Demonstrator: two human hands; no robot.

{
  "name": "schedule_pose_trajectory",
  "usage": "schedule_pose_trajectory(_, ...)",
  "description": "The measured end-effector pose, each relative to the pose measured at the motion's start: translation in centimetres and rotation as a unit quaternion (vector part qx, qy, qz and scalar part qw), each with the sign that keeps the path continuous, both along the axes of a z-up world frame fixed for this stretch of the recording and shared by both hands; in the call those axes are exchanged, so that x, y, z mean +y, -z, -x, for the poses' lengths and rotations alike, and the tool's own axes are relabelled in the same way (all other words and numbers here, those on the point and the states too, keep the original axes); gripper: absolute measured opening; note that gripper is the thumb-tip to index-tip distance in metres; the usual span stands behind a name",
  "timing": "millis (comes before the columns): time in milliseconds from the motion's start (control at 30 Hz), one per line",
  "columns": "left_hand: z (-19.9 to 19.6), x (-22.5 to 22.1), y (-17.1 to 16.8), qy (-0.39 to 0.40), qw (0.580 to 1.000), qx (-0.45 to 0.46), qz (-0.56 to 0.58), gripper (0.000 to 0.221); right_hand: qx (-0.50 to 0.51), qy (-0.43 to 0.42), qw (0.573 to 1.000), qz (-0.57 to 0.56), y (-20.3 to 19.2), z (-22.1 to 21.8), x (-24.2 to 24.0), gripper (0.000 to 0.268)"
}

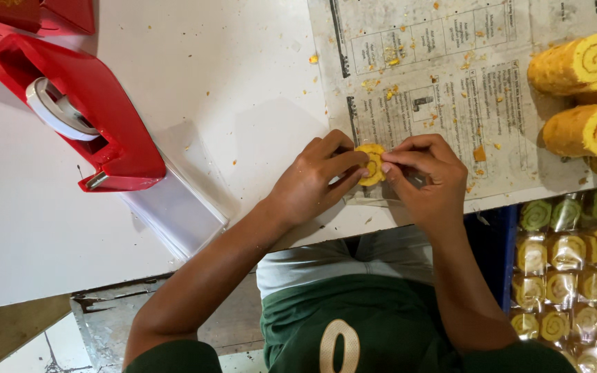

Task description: The person packages yellow and green bread rolls by hand. They wrap each roll in plastic, secure the packaging with tape from a red dispenser, and place the finished rolls into a blue crate.

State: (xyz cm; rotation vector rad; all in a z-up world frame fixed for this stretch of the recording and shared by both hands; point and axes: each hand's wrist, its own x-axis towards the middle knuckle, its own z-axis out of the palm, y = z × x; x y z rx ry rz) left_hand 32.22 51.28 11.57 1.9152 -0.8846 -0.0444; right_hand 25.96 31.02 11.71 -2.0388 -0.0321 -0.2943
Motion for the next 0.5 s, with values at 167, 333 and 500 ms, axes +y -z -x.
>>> schedule_pose_trajectory(167,-0.13,0.06,-0.36,0.007,1.0,-0.003,-0.014,0.013,0.007,-0.003,1.0,0.0,-0.17,-0.02,0.04,0.013)
schedule_pose_trajectory(333,-0.13,0.07,-0.26,0.009,1.0,-0.023,-0.014,0.014,0.01,-0.004,1.0,-0.008,0.01,0.07,-0.07,0.013)
schedule_pose_trajectory(500,-0.07,0.19,-0.36,0.016,0.999,-0.034,-0.027,0.014,0.008,0.0,1.0,-0.009,0.4,0.14,-0.1,0.014)
